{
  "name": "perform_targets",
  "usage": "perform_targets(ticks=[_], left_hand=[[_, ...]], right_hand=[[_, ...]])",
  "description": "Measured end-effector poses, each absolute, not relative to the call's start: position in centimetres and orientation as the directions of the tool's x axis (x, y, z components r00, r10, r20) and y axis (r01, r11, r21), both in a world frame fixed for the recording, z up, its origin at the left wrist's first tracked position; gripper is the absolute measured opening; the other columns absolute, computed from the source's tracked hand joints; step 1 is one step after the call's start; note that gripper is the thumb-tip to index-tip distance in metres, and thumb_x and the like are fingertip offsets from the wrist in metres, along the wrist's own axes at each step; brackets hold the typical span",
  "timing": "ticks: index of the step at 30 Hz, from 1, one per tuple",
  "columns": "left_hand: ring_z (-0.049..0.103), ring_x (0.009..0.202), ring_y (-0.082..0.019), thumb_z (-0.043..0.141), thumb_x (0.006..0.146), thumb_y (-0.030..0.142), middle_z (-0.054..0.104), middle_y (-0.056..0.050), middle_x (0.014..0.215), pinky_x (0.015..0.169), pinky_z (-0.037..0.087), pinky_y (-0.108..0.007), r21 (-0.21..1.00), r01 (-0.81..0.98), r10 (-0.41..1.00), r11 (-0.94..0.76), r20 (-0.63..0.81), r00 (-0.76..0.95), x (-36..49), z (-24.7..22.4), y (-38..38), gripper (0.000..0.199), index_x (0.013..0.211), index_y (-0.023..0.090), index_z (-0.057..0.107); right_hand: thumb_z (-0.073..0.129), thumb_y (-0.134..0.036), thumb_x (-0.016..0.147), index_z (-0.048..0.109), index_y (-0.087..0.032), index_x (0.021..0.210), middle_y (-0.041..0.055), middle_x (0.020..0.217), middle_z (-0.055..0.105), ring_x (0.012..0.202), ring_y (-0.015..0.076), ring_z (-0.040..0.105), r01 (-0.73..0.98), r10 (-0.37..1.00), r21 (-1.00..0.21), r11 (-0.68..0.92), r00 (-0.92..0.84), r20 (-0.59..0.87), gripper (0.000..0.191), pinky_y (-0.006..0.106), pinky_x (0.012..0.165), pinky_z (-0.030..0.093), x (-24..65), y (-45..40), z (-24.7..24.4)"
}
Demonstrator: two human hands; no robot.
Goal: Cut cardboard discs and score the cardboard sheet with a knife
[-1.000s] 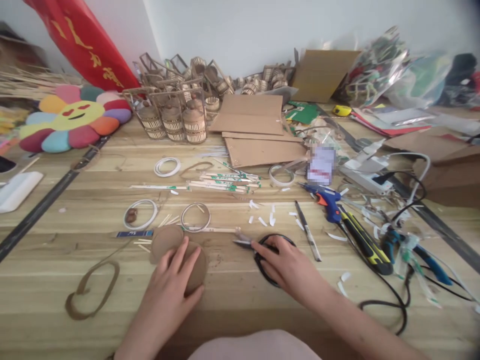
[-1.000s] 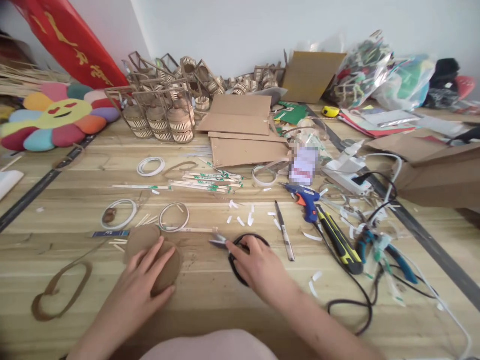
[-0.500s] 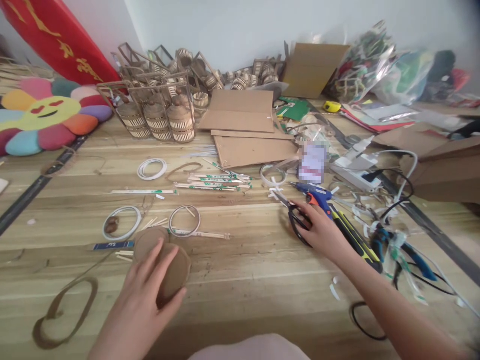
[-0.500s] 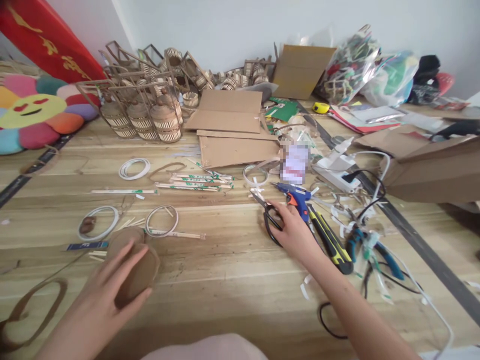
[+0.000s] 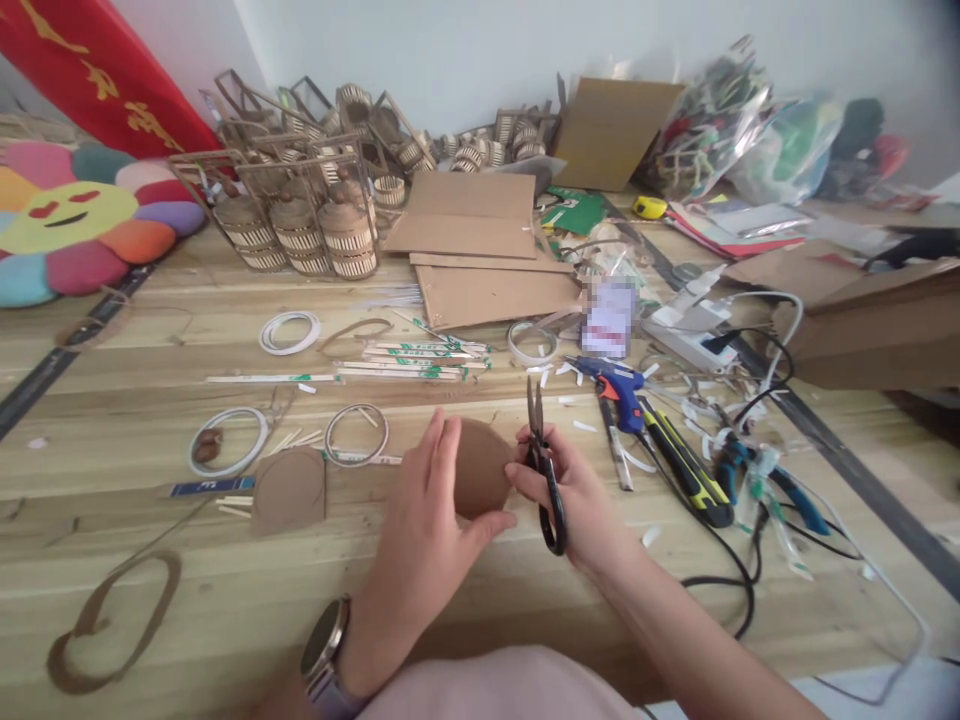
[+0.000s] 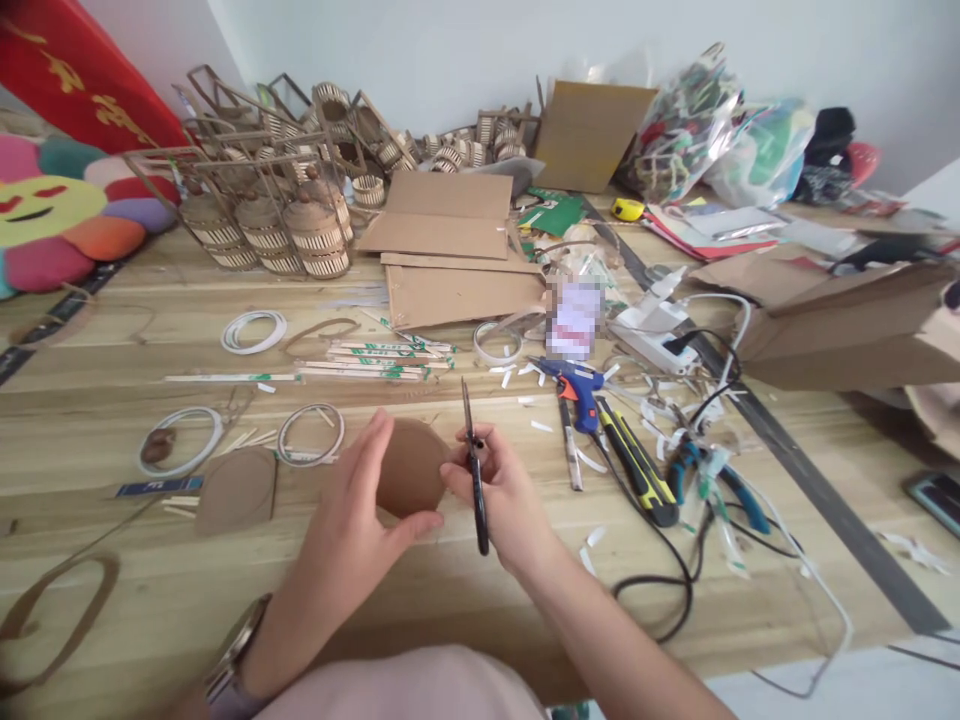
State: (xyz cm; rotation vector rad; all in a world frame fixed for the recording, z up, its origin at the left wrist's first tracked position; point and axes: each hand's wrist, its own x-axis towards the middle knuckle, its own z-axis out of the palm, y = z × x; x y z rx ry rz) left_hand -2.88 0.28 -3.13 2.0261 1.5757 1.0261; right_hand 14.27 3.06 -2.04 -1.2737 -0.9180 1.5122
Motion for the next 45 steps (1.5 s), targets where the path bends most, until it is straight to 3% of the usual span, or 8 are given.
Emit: perform_targets(ticks=[4, 8, 12, 18, 25, 30, 38, 45], left_hand=[[0.050, 0.143, -0.033, 0.072, 0.086, 0.052, 0.052, -0.017, 0.154, 0.114, 0.045, -0.050, 0.969, 0.248, 0.998, 0.021, -0.006, -0.060, -3.5, -2.7, 0.6, 0.074, 0.147, 0.021, 0.044], [0.068, 0.116, -0.030, 0.073, 0.081, 0.058, 0.071, -0.016, 0.129, 0.092, 0.056, -0.040, 0.927, -0.166, 0.942, 0.336, -0.332, 0.053, -3.4, -2.5, 1.3, 0.067, 0.131, 0.015, 0.060], [0.069, 0.086, -0.022, 0.075, 0.078, 0.054, 0.079, -0.009, 0.098, 0.068, 0.051, -0.029, 0.902, -0.147, 0.913, 0.406, -0.407, 0.026, -3.3, -2.8, 1.9, 0.048, 0.105, 0.014, 0.073], [0.068, 0.082, -0.021, 0.077, 0.073, 0.050, 0.079, -0.008, 0.096, 0.062, 0.048, -0.026, 0.870, -0.238, 0.888, 0.432, -0.456, -0.058, -2.8, -2.7, 2.1, 0.047, 0.104, 0.015, 0.075], [0.073, 0.095, -0.025, 0.084, 0.060, 0.027, 0.081, -0.007, 0.096, 0.087, 0.054, -0.034, 0.788, -0.345, 0.859, 0.510, -0.491, 0.148, -3.3, -2.2, 2.2, 0.041, 0.099, 0.016, 0.075], [0.074, 0.093, -0.028, 0.085, 0.061, 0.033, 0.081, -0.007, 0.095, 0.086, 0.056, -0.039, 0.729, -0.363, 0.814, 0.581, -0.534, 0.230, -3.9, -1.7, 2.0, 0.042, 0.099, 0.017, 0.076], [0.072, 0.107, -0.030, 0.086, 0.064, 0.036, 0.081, -0.007, 0.109, 0.097, 0.052, -0.041, 0.826, -0.236, 0.858, 0.511, -0.506, 0.088, -3.5, -1.8, 1.1, 0.043, 0.103, 0.019, 0.076], [0.073, 0.089, -0.023, 0.085, 0.067, 0.036, 0.082, 0.000, 0.089, 0.082, 0.055, -0.032, 0.897, -0.184, 0.912, 0.401, -0.411, -0.015, -3.3, -2.0, 0.8, 0.025, 0.086, 0.022, 0.079]], right_hand=[[0.090, -0.037, 0.060, 0.057, -0.025, 0.097, -0.0071, 0.072, 0.056, 0.064, 0.0110, 0.048, -0.243, 0.957, -0.929, -0.280, 0.006, -0.290, 0.051, 0.024, 0.060, 0.038, 14.4, 3.4, -2.8], [0.089, -0.035, 0.061, 0.057, -0.025, 0.097, -0.0086, 0.068, 0.052, 0.059, 0.0105, 0.044, -0.236, 0.959, -0.931, -0.278, -0.017, -0.283, 0.048, 0.025, 0.057, 0.034, 14.4, 3.7, -3.1], [0.090, -0.032, 0.060, 0.058, -0.026, 0.098, -0.0082, 0.070, 0.053, 0.060, 0.0110, 0.046, -0.221, 0.958, -0.933, -0.285, -0.038, -0.284, 0.051, 0.025, 0.057, 0.035, 14.2, 3.9, -3.5], [0.086, -0.038, 0.066, 0.058, -0.025, 0.101, -0.0068, 0.072, 0.054, 0.058, 0.0106, 0.045, -0.285, 0.961, -0.918, -0.274, -0.039, -0.275, 0.047, 0.025, 0.056, 0.035, 13.9, 4.1, -4.2], [0.086, -0.035, 0.064, 0.057, -0.026, 0.100, -0.0064, 0.073, 0.054, 0.061, 0.0107, 0.045, -0.211, 0.967, -0.947, -0.243, -0.135, -0.217, 0.048, 0.024, 0.056, 0.035, 14.6, 4.1, -3.8], [0.086, -0.035, 0.067, 0.056, -0.026, 0.099, -0.0059, 0.073, 0.056, 0.061, 0.0113, 0.047, -0.033, 0.931, -0.966, -0.257, -0.278, -0.238, 0.045, 0.024, 0.057, 0.038, 14.8, 3.6, -3.1], [0.085, -0.043, 0.070, 0.053, -0.025, 0.101, -0.0068, 0.070, 0.052, 0.060, 0.0115, 0.048, 0.085, 0.952, -0.979, -0.184, -0.232, -0.199, 0.047, 0.024, 0.056, 0.040, 14.7, 2.9, -3.6], [0.070, -0.071, 0.082, 0.056, -0.022, 0.109, -0.0034, 0.076, 0.052, 0.063, 0.0134, 0.046, 0.205, 0.916, -0.979, 0.015, -0.395, -0.069, 0.058, 0.026, 0.058, 0.039, 15.9, 2.6, -3.1]])
